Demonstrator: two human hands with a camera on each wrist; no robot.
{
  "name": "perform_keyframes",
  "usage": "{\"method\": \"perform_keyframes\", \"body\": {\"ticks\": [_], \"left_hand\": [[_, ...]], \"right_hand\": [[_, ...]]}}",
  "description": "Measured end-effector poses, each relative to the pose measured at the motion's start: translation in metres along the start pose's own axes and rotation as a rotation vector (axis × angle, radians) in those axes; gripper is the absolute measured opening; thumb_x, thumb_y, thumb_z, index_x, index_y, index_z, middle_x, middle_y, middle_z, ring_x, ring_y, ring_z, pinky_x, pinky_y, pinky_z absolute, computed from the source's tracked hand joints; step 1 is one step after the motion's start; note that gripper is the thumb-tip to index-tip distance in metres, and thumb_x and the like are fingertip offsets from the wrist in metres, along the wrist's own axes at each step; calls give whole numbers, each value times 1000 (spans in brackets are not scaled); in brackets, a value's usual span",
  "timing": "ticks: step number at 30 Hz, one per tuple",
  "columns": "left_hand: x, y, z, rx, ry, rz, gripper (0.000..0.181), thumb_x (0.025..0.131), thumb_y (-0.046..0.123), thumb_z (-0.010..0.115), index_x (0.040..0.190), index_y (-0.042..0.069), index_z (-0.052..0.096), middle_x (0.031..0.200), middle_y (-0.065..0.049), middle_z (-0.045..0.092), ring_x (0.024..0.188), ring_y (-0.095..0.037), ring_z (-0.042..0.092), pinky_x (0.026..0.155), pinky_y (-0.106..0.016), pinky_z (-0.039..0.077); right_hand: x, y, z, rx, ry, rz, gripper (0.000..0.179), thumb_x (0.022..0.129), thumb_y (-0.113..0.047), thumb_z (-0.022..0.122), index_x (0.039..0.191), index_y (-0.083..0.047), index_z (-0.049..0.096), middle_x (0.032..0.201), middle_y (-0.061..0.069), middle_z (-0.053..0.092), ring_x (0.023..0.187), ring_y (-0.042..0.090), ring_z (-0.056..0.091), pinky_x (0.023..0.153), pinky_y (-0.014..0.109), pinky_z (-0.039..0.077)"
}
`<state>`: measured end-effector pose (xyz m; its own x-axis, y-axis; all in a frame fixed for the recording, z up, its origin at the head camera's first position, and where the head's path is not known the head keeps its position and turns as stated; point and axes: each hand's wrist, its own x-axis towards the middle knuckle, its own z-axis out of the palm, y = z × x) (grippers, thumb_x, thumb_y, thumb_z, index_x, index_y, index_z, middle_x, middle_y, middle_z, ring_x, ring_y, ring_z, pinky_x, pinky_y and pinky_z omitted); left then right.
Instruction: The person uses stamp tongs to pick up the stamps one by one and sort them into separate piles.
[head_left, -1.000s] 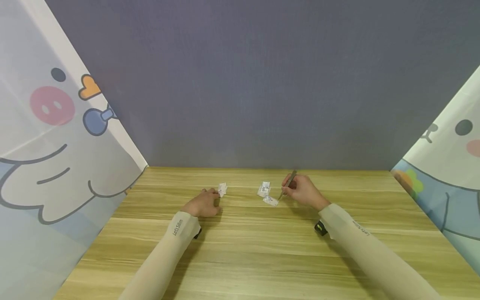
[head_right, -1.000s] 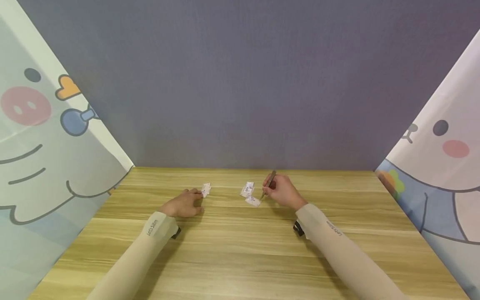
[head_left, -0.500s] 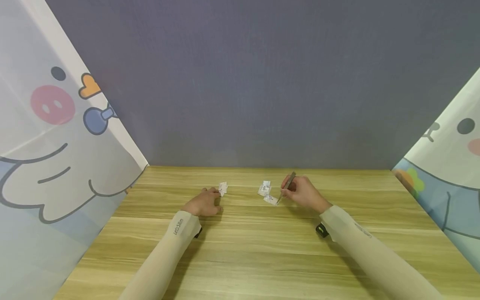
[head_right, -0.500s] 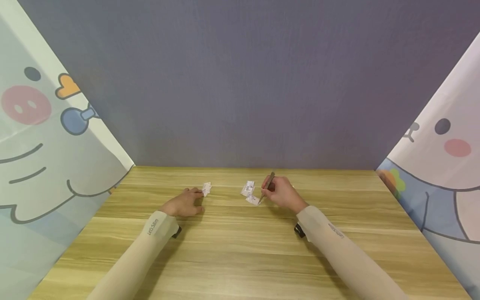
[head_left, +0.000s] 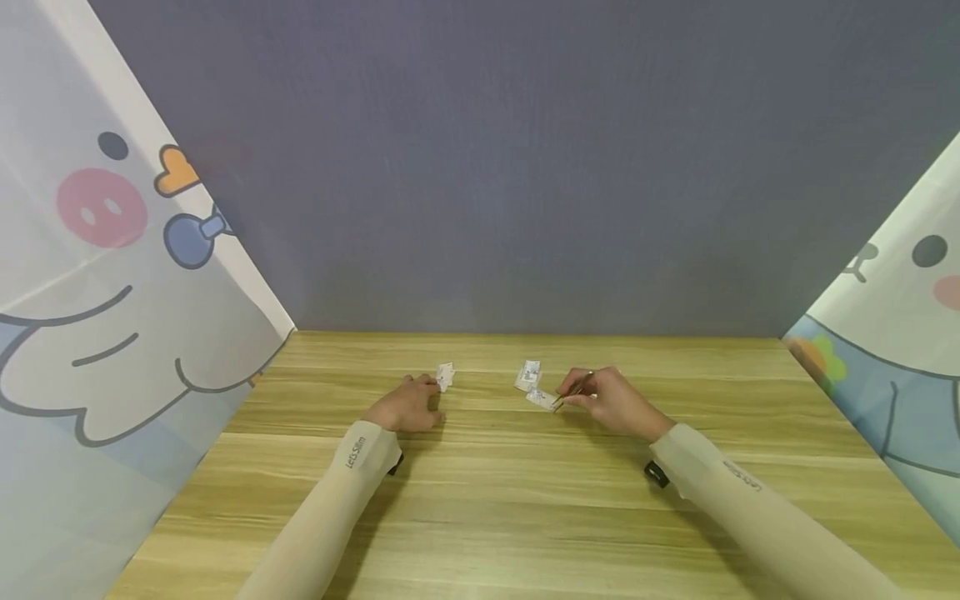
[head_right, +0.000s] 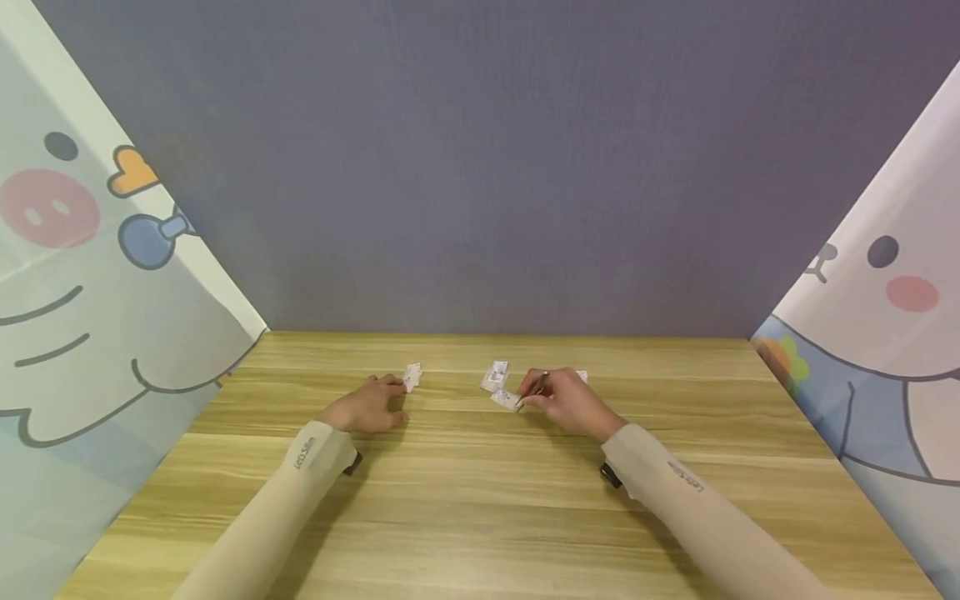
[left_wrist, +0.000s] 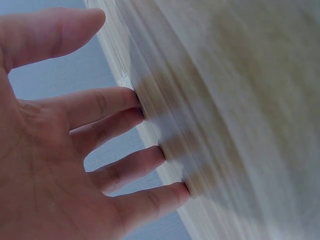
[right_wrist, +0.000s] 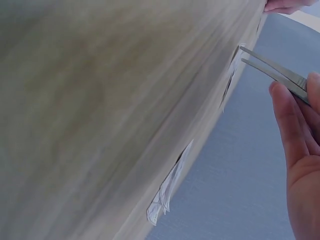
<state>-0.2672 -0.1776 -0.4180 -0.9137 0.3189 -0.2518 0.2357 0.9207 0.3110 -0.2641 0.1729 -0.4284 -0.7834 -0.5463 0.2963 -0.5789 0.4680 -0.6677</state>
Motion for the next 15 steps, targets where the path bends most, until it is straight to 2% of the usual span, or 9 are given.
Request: {"method": "perform_keyframes", "body": {"ticks": [5,11,15], "left_hand": [[0,0,1,4,1,1,61,90,32,63,141,4,44,151,-13,27,137,-44,16,105,-59,24],[-1,0,0,-2,-2,-7,61,90,32,62,141,5,44,152,-12,27,138,-43,15,106,-59,23],[-2,1,0,-13,-4,1,61,90,32,62,141,4,44,151,-13,27,138,-43,15,105,-59,24]], "right_hand": [[2,2,3,-1,4,2,4,87,-3,67,90,-5,69,92,3,69,77,20,66,67,27,54],[6,0,8,-40,60,7,6,86,-3,68,82,-5,72,92,2,68,79,12,65,69,27,55],[7,0,9,-93,104,-10,9,84,-3,70,76,-6,73,90,0,67,70,12,63,62,26,54]]}}
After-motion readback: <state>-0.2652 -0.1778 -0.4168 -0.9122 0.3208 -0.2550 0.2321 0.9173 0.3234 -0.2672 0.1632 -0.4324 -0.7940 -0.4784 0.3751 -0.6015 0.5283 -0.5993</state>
